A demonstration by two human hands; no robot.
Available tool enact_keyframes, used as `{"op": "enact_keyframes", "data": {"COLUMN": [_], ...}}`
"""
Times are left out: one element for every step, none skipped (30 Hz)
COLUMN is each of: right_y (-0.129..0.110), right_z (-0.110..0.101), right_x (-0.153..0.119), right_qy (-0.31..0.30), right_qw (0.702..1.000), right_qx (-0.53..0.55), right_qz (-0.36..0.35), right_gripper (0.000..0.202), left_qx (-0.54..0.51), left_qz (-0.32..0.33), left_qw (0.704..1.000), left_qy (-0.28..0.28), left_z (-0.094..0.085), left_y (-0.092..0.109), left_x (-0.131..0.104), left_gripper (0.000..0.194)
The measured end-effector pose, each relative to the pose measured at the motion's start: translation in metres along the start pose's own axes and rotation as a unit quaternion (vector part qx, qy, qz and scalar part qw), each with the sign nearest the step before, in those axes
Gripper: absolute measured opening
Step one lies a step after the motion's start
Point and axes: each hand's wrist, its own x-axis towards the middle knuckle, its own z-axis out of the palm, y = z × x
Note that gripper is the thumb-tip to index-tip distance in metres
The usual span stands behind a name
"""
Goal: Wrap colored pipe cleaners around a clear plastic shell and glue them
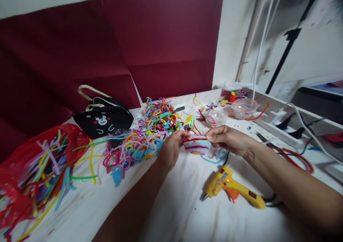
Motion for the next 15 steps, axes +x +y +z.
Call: {"op": "enact_keyframes", "data": {"right_y": [0.001, 0.003, 0.005, 0.006, 0.008, 0.010, 0.011, 0.012, 0.013, 0.013, 0.013, 0.013, 0.012, 0.012, 0.011], "right_z": [-0.001, -0.001, -0.001, -0.001, 0.000, 0.001, 0.003, 0.006, 0.008, 0.011, 0.014, 0.017, 0.019, 0.020, 0.021], "right_x": [0.001, 0.002, 0.002, 0.003, 0.003, 0.003, 0.003, 0.002, 0.001, 0.001, 0.000, -0.001, -0.001, -0.002, -0.002], "right_qy": [0.000, 0.001, 0.003, 0.005, 0.007, 0.011, 0.017, 0.024, 0.030, 0.035, 0.036, 0.034, 0.031, 0.028, 0.029], "right_qw": [1.000, 1.000, 1.000, 1.000, 0.999, 0.999, 0.998, 0.998, 0.998, 0.998, 0.998, 0.998, 0.998, 0.998, 0.998], "right_qx": [-0.004, -0.010, -0.018, -0.027, -0.038, -0.047, -0.055, -0.059, -0.060, -0.060, -0.059, -0.059, -0.059, -0.058, -0.055], "right_qz": [0.002, 0.004, 0.008, 0.013, 0.016, 0.018, 0.016, 0.012, 0.006, -0.001, -0.007, -0.011, -0.014, -0.015, -0.016], "right_gripper": [0.060, 0.058, 0.057, 0.055, 0.053, 0.051, 0.050, 0.049, 0.049, 0.048, 0.048, 0.048, 0.048, 0.047, 0.047], "left_qx": [0.025, 0.051, 0.071, 0.087, 0.102, 0.119, 0.148, 0.182, 0.217, 0.251, 0.277, 0.294, 0.303, 0.305, 0.302], "left_qz": [0.018, 0.037, 0.051, 0.059, 0.061, 0.060, 0.062, 0.065, 0.069, 0.073, 0.074, 0.074, 0.073, 0.071, 0.071], "left_qw": [0.999, 0.998, 0.996, 0.994, 0.993, 0.991, 0.987, 0.981, 0.972, 0.963, 0.955, 0.949, 0.946, 0.945, 0.946], "left_qy": [0.010, 0.020, 0.027, 0.028, 0.020, 0.006, -0.014, -0.034, -0.053, -0.069, -0.079, -0.086, -0.089, -0.090, -0.088], "left_z": [0.000, 0.000, 0.001, 0.002, 0.003, 0.004, 0.005, 0.006, 0.008, 0.009, 0.010, 0.011, 0.011, 0.012, 0.012], "left_y": [0.000, 0.001, 0.002, 0.004, 0.006, 0.009, 0.011, 0.013, 0.014, 0.015, 0.016, 0.016, 0.016, 0.015, 0.015], "left_x": [0.001, 0.001, 0.000, -0.001, -0.003, -0.005, -0.007, -0.009, -0.011, -0.013, -0.014, -0.015, -0.015, -0.015, -0.015], "left_gripper": [0.034, 0.032, 0.031, 0.029, 0.028, 0.028, 0.028, 0.027, 0.026, 0.025, 0.025, 0.026, 0.026, 0.026, 0.026]}}
